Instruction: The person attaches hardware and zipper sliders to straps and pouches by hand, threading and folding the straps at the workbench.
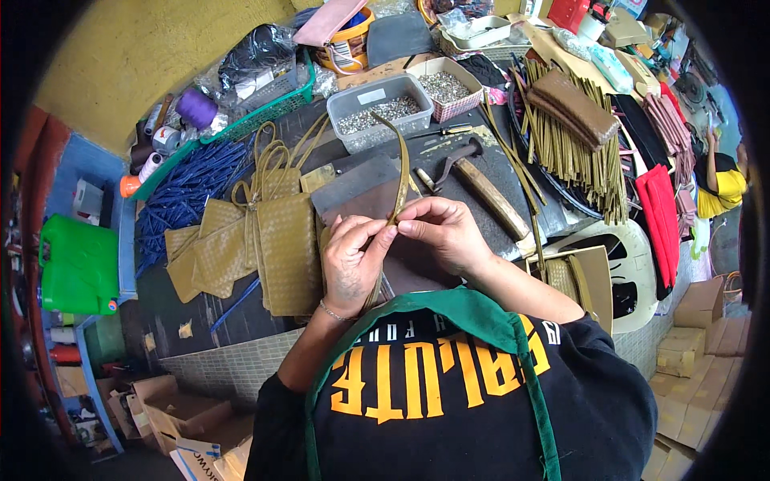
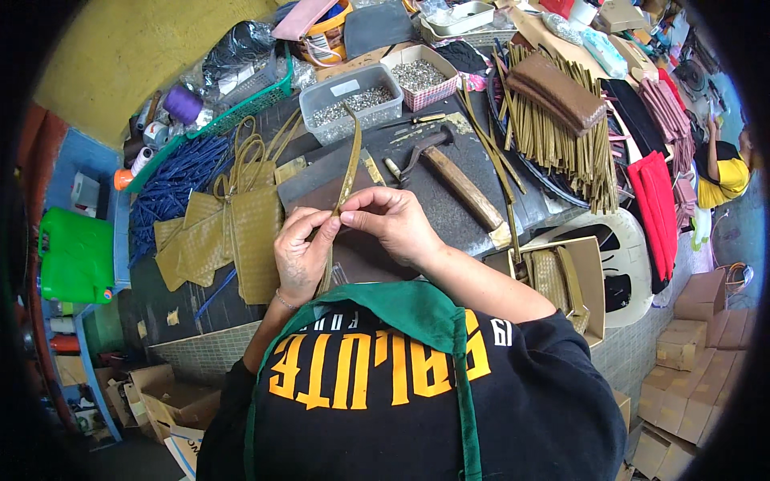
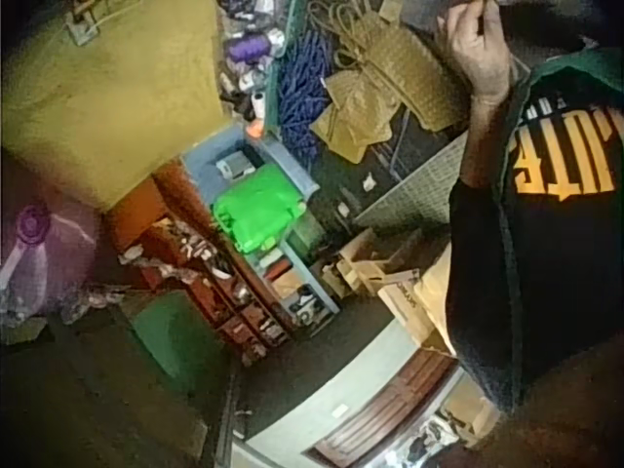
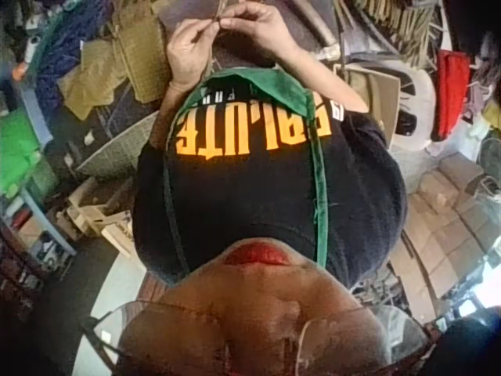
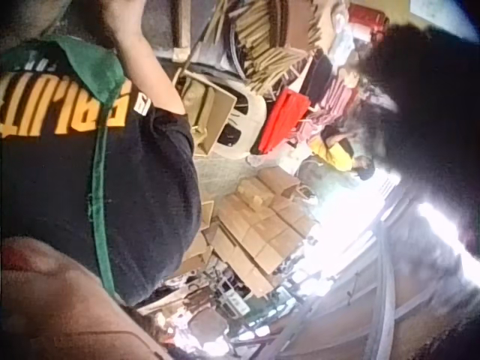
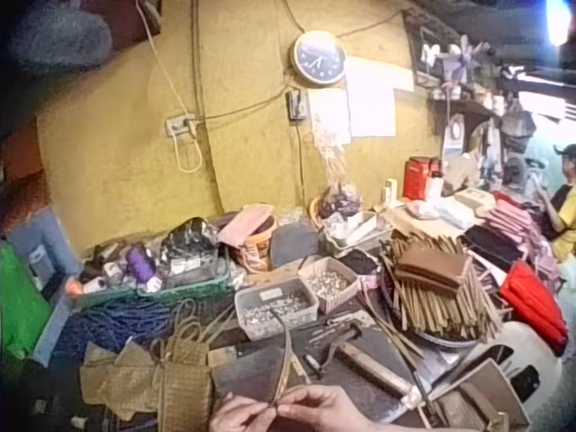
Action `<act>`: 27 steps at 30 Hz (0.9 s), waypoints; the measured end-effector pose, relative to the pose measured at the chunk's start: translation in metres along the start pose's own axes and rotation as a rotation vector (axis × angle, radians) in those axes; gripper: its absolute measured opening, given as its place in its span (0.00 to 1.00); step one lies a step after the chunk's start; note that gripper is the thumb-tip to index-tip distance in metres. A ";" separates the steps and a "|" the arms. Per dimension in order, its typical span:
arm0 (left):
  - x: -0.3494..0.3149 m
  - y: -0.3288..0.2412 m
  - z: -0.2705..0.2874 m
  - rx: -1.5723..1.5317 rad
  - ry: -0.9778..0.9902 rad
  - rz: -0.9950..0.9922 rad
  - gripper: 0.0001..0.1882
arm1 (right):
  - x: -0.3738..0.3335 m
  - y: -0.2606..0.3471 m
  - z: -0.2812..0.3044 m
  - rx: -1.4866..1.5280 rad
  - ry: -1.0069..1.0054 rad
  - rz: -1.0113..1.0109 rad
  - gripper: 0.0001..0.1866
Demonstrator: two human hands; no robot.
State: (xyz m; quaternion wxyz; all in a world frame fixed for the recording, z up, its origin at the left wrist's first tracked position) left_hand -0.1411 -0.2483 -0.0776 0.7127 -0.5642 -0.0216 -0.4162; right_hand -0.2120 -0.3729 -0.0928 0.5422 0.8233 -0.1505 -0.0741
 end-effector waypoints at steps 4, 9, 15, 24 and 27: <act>0.001 0.001 -0.001 0.034 -0.003 -0.035 0.04 | 0.002 0.000 0.000 0.067 -0.014 -0.032 0.05; 0.003 -0.001 -0.001 0.092 0.054 -0.160 0.05 | 0.005 -0.001 -0.002 0.170 -0.069 0.010 0.08; 0.007 -0.011 0.005 0.083 0.115 -0.220 0.05 | 0.006 -0.002 0.001 0.174 0.010 0.009 0.08; 0.008 0.007 0.006 -0.253 0.222 0.202 0.05 | 0.006 0.008 0.006 -0.116 0.055 -0.027 0.07; 0.007 0.007 0.006 -0.316 0.218 0.207 0.05 | 0.007 0.010 0.005 -0.153 0.043 -0.018 0.06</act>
Point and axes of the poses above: each hand's wrist, its own x-axis towards the middle knuckle, its own z-axis out of the back of the hand, y = z × x, the point moved 2 cm from there along x, towards the middle knuckle, and after that the axes turned 1 degree about -z, right-handed, at the moved point
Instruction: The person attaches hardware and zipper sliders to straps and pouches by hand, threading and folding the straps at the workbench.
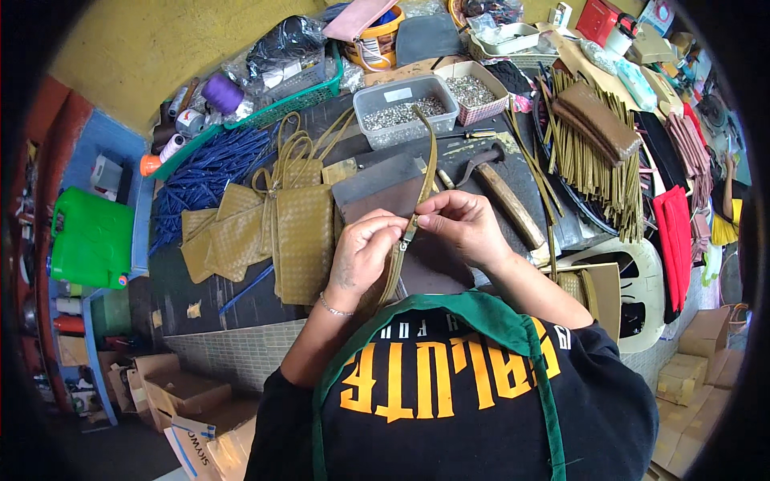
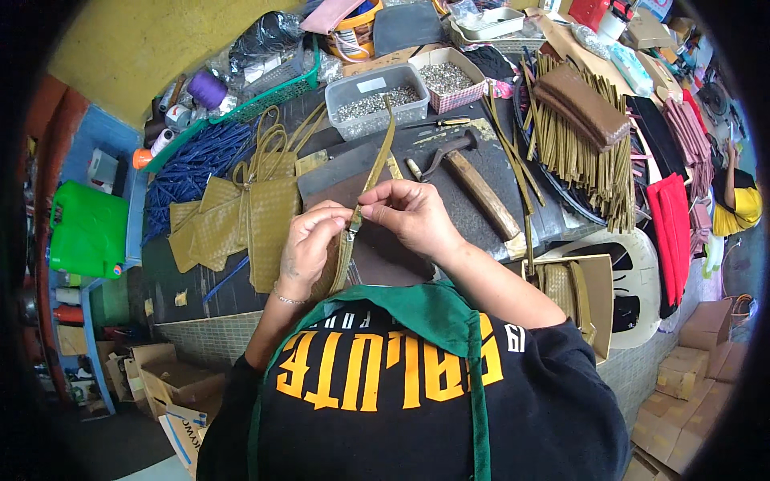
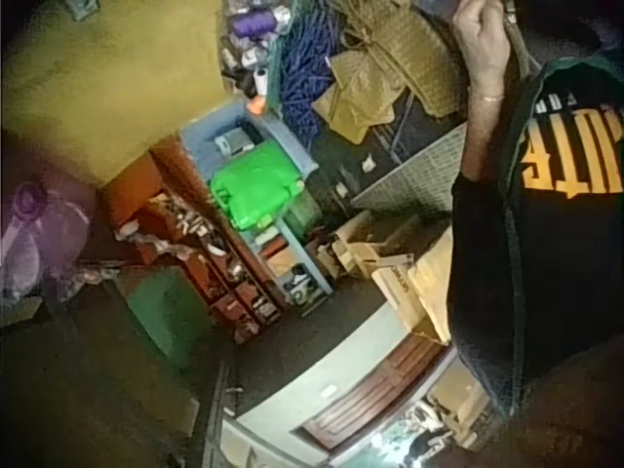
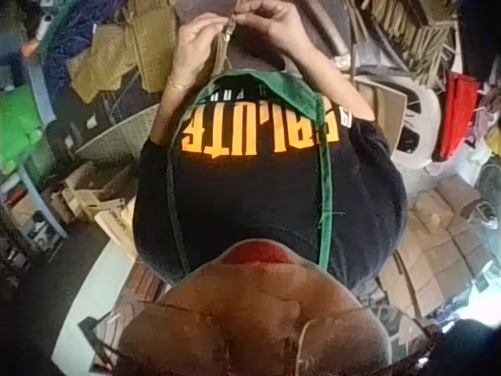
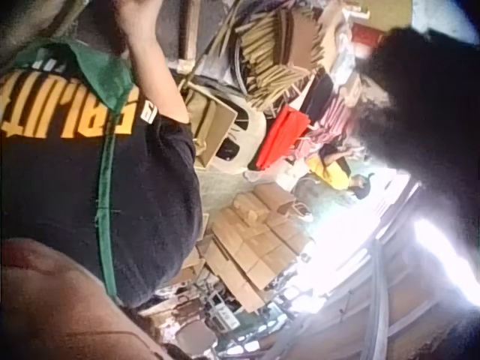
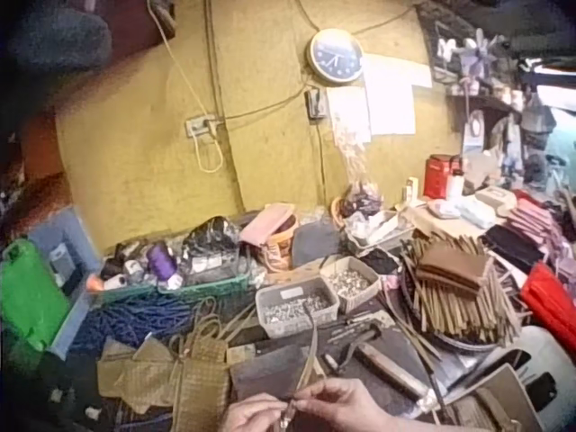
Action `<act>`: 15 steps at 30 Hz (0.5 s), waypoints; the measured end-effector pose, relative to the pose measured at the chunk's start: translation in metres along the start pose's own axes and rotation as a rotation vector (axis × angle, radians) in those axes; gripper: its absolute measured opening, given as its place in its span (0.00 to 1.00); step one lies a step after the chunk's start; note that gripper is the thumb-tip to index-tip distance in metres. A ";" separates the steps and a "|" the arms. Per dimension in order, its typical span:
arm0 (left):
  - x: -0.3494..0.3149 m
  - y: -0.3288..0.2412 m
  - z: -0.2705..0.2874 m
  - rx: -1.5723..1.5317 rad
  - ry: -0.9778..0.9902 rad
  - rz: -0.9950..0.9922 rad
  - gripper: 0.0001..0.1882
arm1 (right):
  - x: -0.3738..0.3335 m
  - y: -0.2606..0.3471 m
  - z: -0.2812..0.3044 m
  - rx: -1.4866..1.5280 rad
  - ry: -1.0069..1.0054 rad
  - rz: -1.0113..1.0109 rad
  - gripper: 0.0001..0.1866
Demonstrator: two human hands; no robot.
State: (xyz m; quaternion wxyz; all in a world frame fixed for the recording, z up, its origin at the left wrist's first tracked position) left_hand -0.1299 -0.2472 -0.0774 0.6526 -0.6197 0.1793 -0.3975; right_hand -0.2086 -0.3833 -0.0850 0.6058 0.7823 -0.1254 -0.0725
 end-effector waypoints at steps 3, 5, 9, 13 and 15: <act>0.000 -0.010 -0.004 0.029 -0.062 0.026 0.04 | 0.000 0.002 -0.001 0.019 0.000 -0.010 0.06; 0.002 -0.020 -0.011 0.261 -0.060 0.005 0.04 | 0.000 0.002 0.001 -0.022 0.027 0.041 0.06; -0.001 -0.017 -0.006 0.242 -0.042 -0.118 0.05 | -0.001 0.001 0.004 0.125 0.202 0.009 0.12; -0.012 -0.033 -0.013 0.214 0.018 -0.134 0.06 | 0.034 -0.012 0.024 -0.349 -0.039 0.159 0.20; -0.017 -0.044 -0.015 0.185 0.128 -0.183 0.07 | 0.058 -0.010 0.031 -0.559 -0.259 0.255 0.16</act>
Point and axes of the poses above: each hand's wrist, its own x-axis towards the middle knuckle, its own z-axis out of the back of the hand, y = z × x, the point moved 2 cm from there along x, towards the middle knuckle, and after that the axes turned 1 degree about -z, right-handed, at the moved point
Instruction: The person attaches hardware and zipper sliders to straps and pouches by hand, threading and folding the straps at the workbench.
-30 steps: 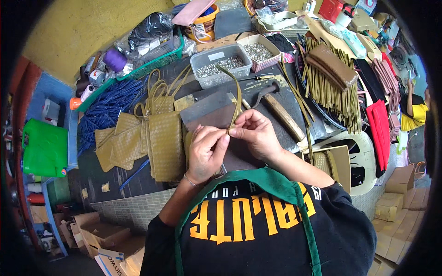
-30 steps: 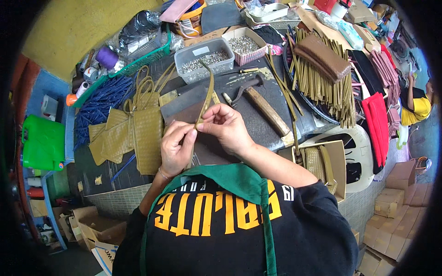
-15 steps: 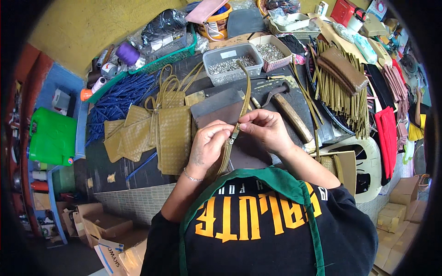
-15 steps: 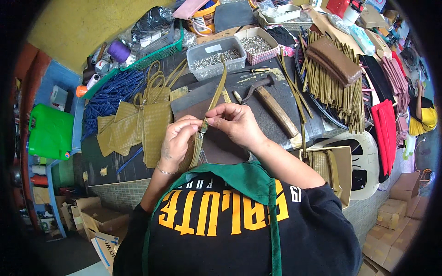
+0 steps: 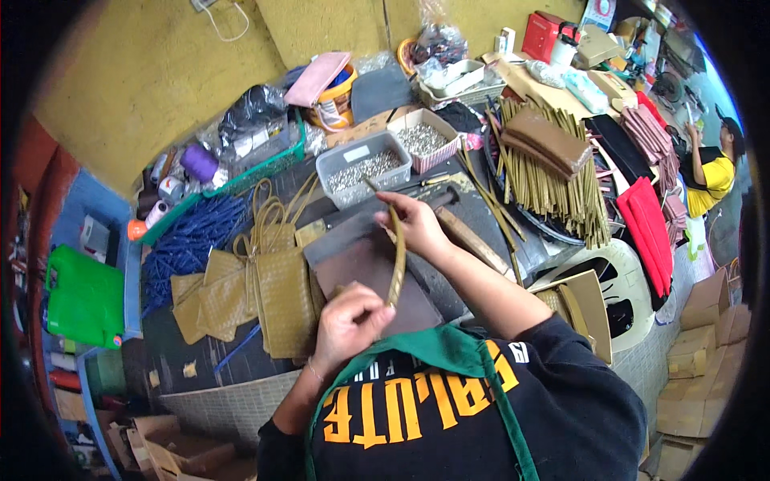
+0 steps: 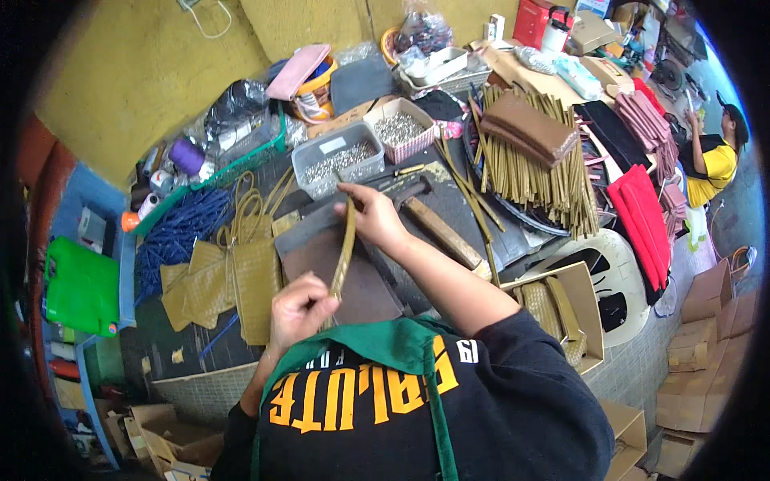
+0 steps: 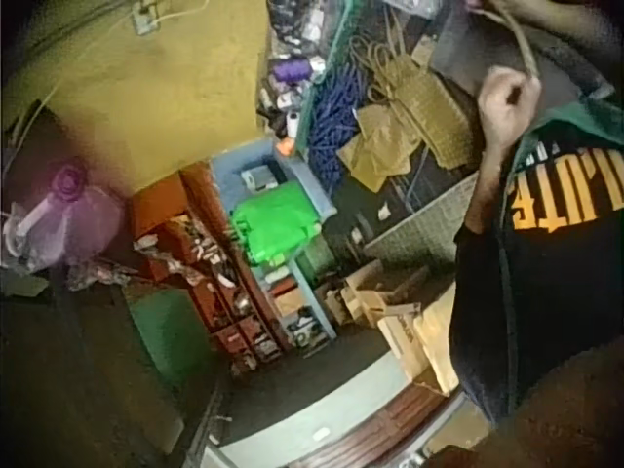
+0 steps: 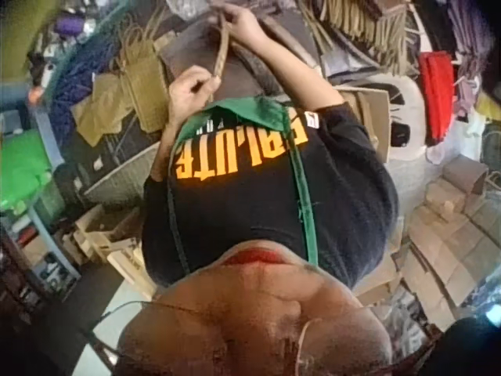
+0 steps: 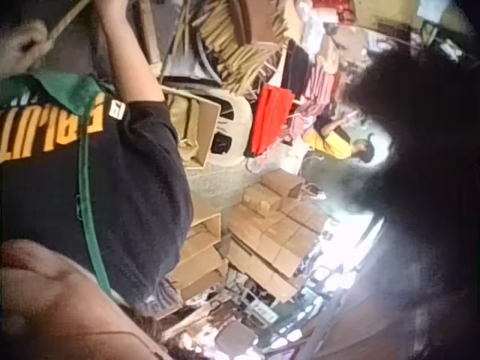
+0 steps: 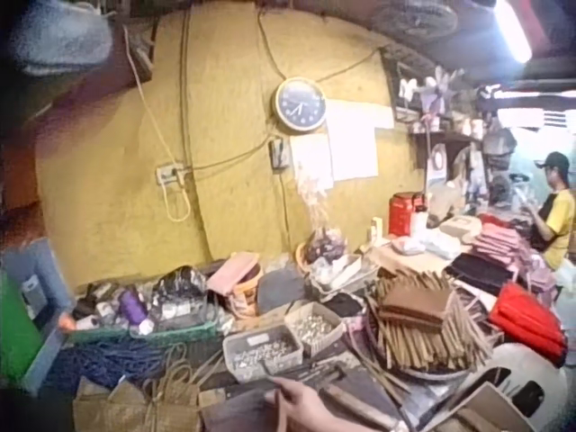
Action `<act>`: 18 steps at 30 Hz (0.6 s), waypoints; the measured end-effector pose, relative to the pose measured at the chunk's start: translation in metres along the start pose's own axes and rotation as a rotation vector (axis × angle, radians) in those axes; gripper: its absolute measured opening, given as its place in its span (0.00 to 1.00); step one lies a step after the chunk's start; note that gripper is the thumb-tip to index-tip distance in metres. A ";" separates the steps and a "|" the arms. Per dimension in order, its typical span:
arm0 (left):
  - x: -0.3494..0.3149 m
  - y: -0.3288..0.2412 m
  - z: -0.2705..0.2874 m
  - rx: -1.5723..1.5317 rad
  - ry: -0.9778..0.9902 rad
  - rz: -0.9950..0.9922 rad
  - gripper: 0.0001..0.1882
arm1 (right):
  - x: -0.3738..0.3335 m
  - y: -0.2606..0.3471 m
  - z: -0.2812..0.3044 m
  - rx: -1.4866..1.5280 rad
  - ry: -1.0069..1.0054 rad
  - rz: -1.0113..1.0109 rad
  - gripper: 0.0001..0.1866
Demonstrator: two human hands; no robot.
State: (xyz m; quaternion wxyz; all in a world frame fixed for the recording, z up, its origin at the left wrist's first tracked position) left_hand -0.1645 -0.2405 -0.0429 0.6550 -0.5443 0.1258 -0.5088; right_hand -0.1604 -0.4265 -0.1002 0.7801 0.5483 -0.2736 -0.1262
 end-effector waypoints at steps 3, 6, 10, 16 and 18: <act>-0.007 -0.010 -0.002 -0.070 0.077 -0.025 0.06 | 0.038 -0.021 0.011 -0.300 -0.183 0.108 0.14; -0.008 -0.015 0.003 -0.126 0.065 -0.011 0.06 | 0.055 -0.012 0.032 -0.345 -0.160 0.061 0.15; -0.002 -0.016 0.002 -0.164 0.078 -0.002 0.06 | 0.068 -0.029 0.063 -0.356 -0.145 0.048 0.15; 0.004 -0.013 0.004 0.024 0.081 -0.186 0.06 | 0.037 -0.004 0.073 0.498 0.056 -0.218 0.23; 0.003 -0.009 0.004 0.013 0.093 -0.183 0.06 | 0.028 0.000 0.077 0.712 -0.022 -0.169 0.21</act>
Point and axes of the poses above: each hand's wrist, its own x-axis towards the middle knuckle, its own z-axis out of the back of the hand, y = z × x, the point moved 2 cm from there along x, towards the middle knuckle, and after that the axes turned 1 degree about -z, right-handed, at the moved point
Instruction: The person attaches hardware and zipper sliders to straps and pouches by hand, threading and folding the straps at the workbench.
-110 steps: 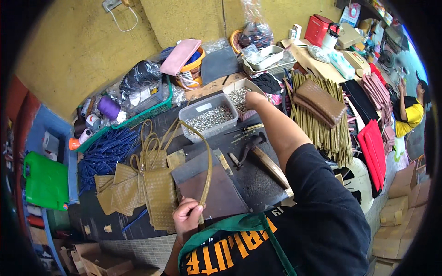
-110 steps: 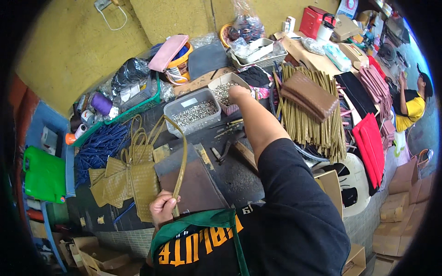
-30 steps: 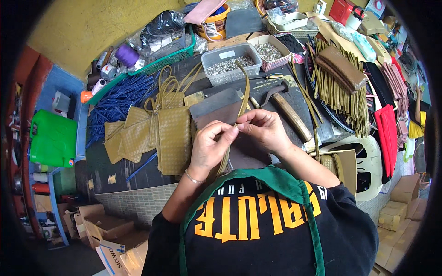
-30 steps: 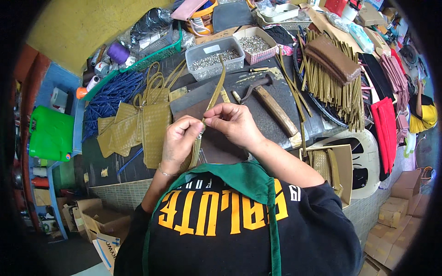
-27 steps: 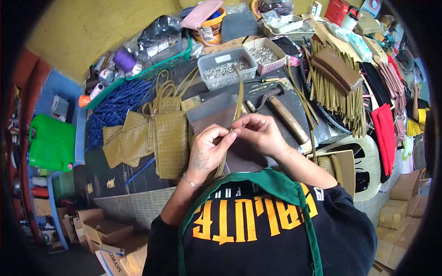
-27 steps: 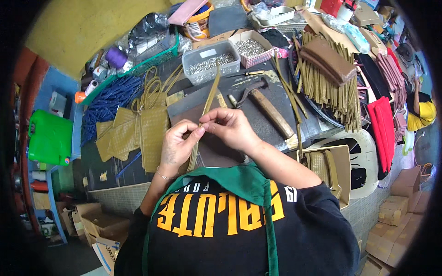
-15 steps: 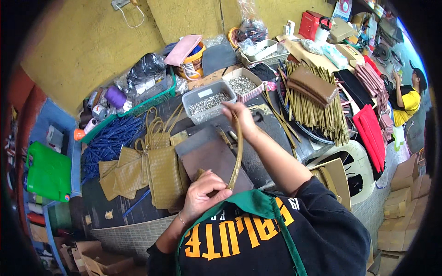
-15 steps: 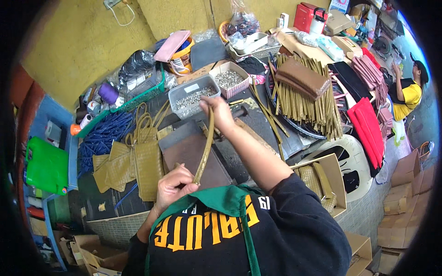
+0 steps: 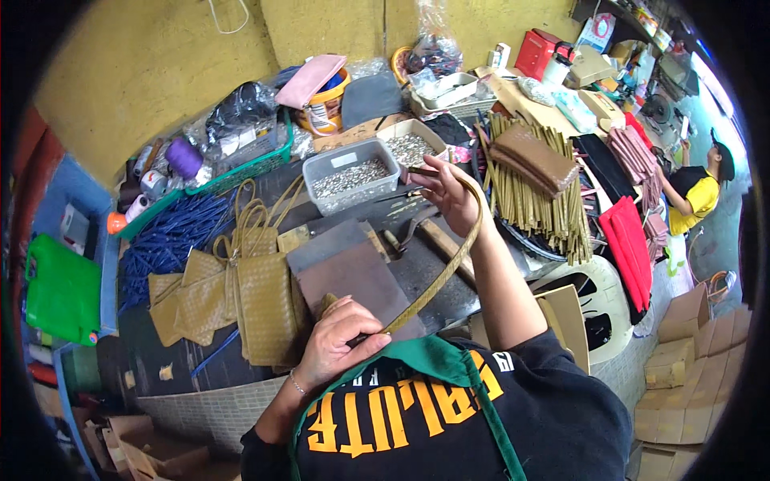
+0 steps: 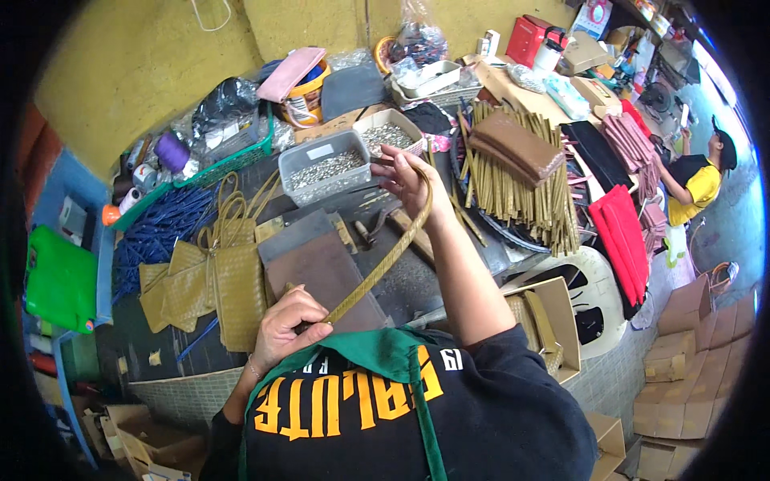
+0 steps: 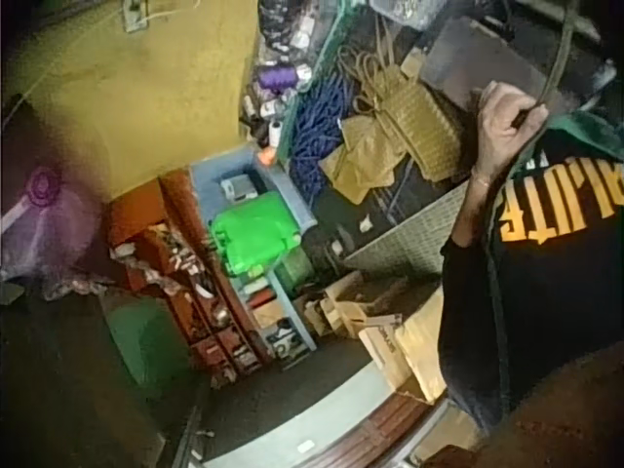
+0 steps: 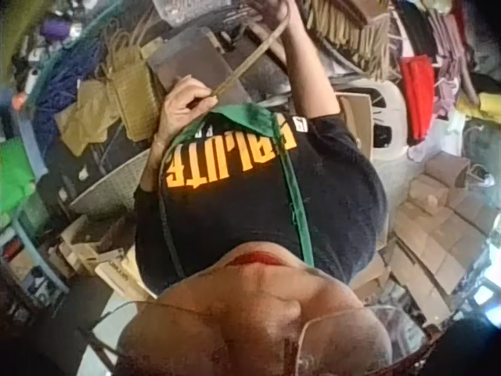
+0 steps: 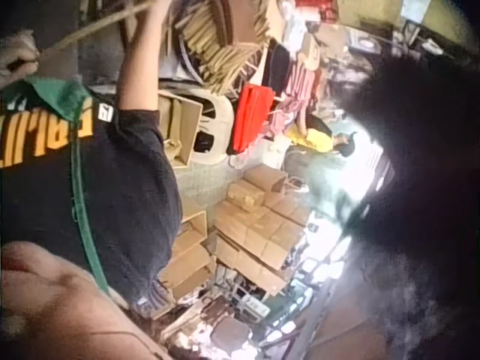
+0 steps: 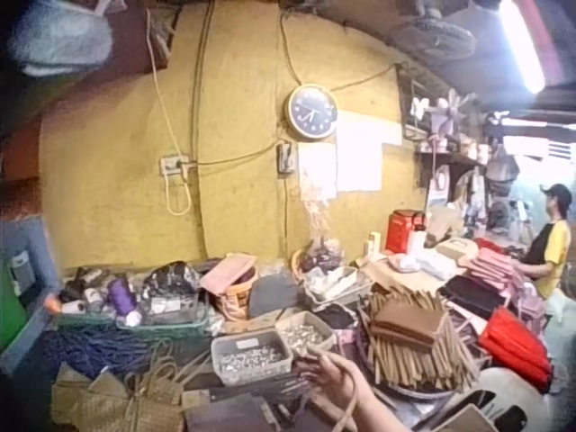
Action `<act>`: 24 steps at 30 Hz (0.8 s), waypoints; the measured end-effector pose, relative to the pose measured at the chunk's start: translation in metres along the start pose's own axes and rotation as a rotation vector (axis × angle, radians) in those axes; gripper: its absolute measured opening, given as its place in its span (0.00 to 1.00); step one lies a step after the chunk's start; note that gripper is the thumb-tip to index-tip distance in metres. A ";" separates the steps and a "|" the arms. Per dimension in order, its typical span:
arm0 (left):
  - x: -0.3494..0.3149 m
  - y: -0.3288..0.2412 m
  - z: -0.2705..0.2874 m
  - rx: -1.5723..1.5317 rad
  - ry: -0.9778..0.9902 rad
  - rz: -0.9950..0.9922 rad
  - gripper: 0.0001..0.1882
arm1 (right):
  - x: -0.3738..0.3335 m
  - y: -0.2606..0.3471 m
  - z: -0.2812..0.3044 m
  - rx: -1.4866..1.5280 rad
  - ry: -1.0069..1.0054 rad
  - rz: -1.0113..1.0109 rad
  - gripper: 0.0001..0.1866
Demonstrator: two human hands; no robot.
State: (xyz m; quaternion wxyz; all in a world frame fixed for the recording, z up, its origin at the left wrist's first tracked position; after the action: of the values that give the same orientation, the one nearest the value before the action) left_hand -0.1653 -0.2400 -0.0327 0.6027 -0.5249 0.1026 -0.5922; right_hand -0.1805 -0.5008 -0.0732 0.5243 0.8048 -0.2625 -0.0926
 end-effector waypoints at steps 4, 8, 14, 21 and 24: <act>0.001 0.009 -0.006 0.023 0.017 -0.011 0.06 | -0.014 0.013 0.001 0.232 -0.064 0.048 0.14; 0.002 0.013 -0.009 0.106 0.004 -0.046 0.06 | -0.028 0.016 -0.007 0.391 -0.064 -0.036 0.09; 0.000 0.009 -0.010 0.134 0.002 -0.053 0.05 | -0.042 0.006 -0.014 0.638 -0.034 -0.174 0.05; -0.011 0.009 -0.009 0.180 -0.019 -0.001 0.06 | -0.055 0.003 -0.028 0.475 -0.039 -0.198 0.09; -0.015 0.009 -0.008 0.546 -0.074 -0.119 0.11 | -0.079 0.008 -0.053 0.239 0.140 -0.161 0.09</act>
State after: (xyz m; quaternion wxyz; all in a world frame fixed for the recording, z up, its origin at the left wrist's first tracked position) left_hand -0.1704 -0.2342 -0.0501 0.6894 -0.3695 -0.1139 -0.6126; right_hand -0.2270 -0.4201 -0.0535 0.4326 0.8844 -0.1691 -0.0460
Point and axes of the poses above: each hand's wrist, its own x-axis towards the middle knuckle, its own z-axis out of the back of the hand, y = z × x, the point moved 2 cm from there along x, towards the middle knuckle, and after that the axes turned 1 degree about -z, right-handed, at the moved point
